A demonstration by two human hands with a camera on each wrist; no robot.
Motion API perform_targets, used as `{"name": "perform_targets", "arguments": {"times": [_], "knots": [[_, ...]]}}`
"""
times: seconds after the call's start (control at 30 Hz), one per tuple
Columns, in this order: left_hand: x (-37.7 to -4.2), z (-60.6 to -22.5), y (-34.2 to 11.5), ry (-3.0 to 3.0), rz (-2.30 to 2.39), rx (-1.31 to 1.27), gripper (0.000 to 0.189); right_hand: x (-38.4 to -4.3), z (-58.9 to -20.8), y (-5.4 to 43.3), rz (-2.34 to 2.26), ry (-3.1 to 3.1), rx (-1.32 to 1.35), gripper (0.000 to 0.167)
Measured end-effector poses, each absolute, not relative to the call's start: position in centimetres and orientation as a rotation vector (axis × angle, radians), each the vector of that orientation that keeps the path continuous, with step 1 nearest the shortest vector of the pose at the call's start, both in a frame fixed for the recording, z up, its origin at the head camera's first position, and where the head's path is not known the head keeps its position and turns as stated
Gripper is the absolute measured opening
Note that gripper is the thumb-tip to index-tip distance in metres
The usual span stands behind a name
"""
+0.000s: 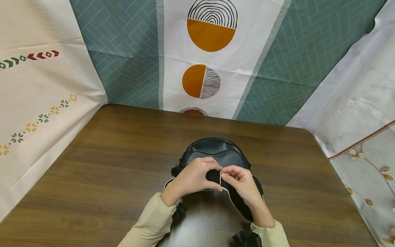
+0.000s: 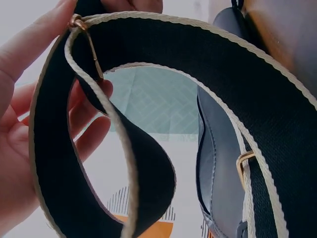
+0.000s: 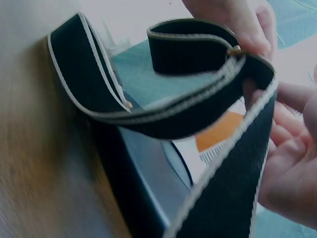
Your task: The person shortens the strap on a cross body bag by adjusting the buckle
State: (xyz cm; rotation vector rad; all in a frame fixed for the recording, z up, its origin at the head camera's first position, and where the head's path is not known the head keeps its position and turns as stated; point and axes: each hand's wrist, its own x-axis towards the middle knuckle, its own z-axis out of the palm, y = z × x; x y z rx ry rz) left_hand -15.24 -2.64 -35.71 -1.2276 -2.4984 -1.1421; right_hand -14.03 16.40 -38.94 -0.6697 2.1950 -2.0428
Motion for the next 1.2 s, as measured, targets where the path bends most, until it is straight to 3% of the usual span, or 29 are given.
{"name": "perform_targets", "arguments": {"times": [0.17, 0.33, 0.53, 0.8, 1.2], "knots": [[-15.4, -35.7, -2.9, -2.468, -1.148, -1.21, 0.06, -14.0, -38.7, 17.4, -1.898, 2.164, -0.943, 0.034], [-15.4, -35.7, -2.9, -2.473, -1.187, -1.188, 0.061, -13.7, -38.7, 17.2, -1.758, 2.307, -0.969, 0.05], [-15.4, -35.7, -2.4, -2.439, -1.235, -1.166, 0.06, -13.3, -38.1, 15.9, -1.702, 2.586, -1.009, 0.057], [-15.3, -36.1, -2.2, -2.328, -1.302, -1.216, 0.059, -12.5, -36.4, 14.7, -1.54, 2.796, -1.02, 0.057], [-15.4, -36.4, -2.5, -2.304, -1.178, -1.232, 0.049, -12.5, -36.7, 14.9, -1.598, 2.738, -1.086, 0.046]]}}
